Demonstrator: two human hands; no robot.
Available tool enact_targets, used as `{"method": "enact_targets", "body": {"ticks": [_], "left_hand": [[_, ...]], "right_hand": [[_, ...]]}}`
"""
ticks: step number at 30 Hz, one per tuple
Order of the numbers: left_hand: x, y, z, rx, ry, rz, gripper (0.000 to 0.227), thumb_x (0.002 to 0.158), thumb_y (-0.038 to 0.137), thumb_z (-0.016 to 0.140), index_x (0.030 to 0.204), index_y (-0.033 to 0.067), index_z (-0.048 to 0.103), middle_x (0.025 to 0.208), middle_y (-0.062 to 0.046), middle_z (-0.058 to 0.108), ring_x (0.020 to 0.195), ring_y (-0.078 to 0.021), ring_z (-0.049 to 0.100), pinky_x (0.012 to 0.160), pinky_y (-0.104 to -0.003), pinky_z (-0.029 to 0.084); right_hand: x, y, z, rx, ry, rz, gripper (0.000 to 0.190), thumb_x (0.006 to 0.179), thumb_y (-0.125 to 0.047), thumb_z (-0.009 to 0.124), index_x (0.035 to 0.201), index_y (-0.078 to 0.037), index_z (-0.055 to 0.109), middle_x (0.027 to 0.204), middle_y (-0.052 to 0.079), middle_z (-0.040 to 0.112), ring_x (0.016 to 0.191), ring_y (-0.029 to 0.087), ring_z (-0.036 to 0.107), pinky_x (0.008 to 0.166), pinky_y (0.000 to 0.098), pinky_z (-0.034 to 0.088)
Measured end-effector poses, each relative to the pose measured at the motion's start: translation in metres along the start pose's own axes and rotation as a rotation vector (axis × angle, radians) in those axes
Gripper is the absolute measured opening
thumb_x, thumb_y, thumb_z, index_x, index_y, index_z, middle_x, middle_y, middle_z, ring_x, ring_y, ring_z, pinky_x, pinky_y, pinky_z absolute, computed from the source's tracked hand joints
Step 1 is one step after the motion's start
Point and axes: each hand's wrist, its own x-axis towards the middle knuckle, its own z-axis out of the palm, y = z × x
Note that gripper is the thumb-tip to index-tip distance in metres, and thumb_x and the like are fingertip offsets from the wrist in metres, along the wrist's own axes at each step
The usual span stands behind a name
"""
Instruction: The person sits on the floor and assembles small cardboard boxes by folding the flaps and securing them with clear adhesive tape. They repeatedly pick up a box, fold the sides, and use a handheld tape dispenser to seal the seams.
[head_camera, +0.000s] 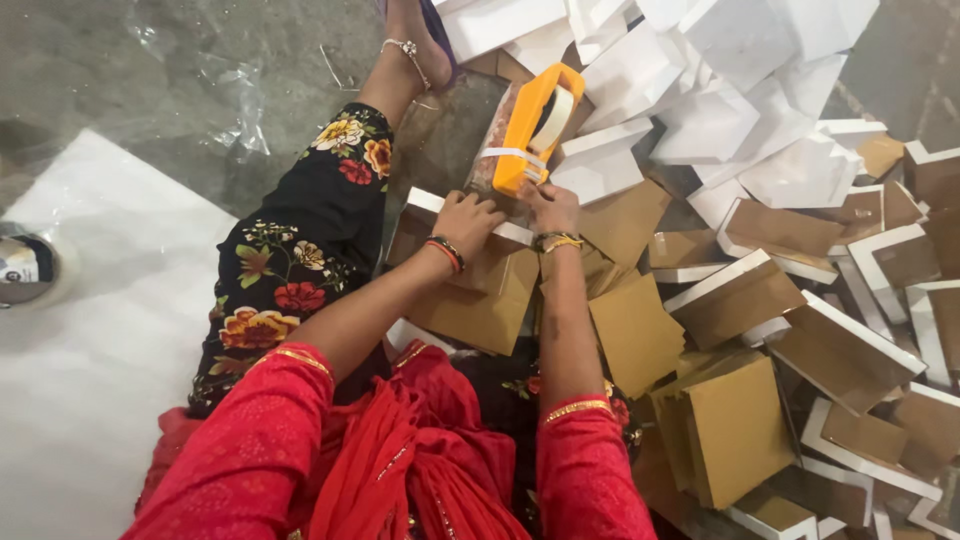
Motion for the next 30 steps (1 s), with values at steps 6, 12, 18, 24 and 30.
{"method": "enact_targets", "body": {"ticks": [6, 12, 18, 24, 30], "left_hand": [[-0.005, 0.014, -0.016, 0.118, 0.318, 0.329, 0.021, 0.092, 0.018, 0.058, 0.108, 0.0230, 0.071, 0.095, 0.005, 0.062, 0.101, -0.0133, 0.062, 0.116, -0.047, 0.035], [-0.038, 0.052, -0.052, 0.097, 0.346, 0.579, 0.011, 0.095, 0.019, 0.062, 0.104, 0.0228, 0.069, 0.092, 0.008, 0.061, 0.098, -0.0095, 0.063, 0.120, -0.050, 0.035], [-0.043, 0.061, -0.075, 0.046, 0.395, 0.659, 0.036, 0.079, 0.019, 0.066, 0.114, 0.0246, 0.072, 0.097, 0.006, 0.067, 0.103, -0.0097, 0.066, 0.118, -0.050, 0.034], [-0.042, 0.052, -0.086, -0.262, 0.318, 0.141, 0.039, 0.081, 0.039, 0.081, 0.114, 0.0208, 0.073, 0.096, 0.001, 0.070, 0.099, -0.0199, 0.065, 0.107, -0.045, 0.038], [-0.034, 0.053, -0.097, -0.327, 0.099, 0.057, 0.041, 0.080, 0.040, 0.083, 0.115, 0.0206, 0.074, 0.079, 0.000, 0.067, 0.085, -0.0184, 0.066, 0.110, -0.049, 0.036]], "right_hand": [[-0.037, 0.012, -0.028, -0.109, -0.142, -0.067, 0.021, 0.094, -0.015, 0.069, 0.105, 0.000, 0.077, 0.086, 0.005, 0.076, 0.072, 0.015, 0.068, 0.063, 0.0315, 0.055], [-0.128, 0.052, -0.050, 0.258, -0.159, 0.051, 0.029, 0.092, -0.014, 0.074, 0.117, -0.002, 0.069, 0.102, 0.003, 0.074, 0.090, 0.013, 0.070, 0.079, 0.0293, 0.057], [-0.137, 0.073, -0.059, 0.443, -0.071, -0.008, 0.035, 0.099, -0.016, 0.075, 0.127, 0.003, 0.065, 0.111, 0.007, 0.069, 0.094, 0.016, 0.061, 0.082, 0.0298, 0.051], [-0.187, -0.025, -0.070, 0.275, -0.309, -0.090, 0.052, 0.097, -0.030, 0.067, 0.143, -0.011, 0.052, 0.111, 0.006, 0.066, 0.091, 0.018, 0.060, 0.075, 0.0314, 0.050], [-0.147, 0.037, -0.086, -0.118, -0.263, -0.218, 0.048, 0.091, -0.024, 0.070, 0.133, -0.004, 0.059, 0.116, 0.008, 0.070, 0.104, 0.020, 0.064, 0.090, 0.0345, 0.052]]}}
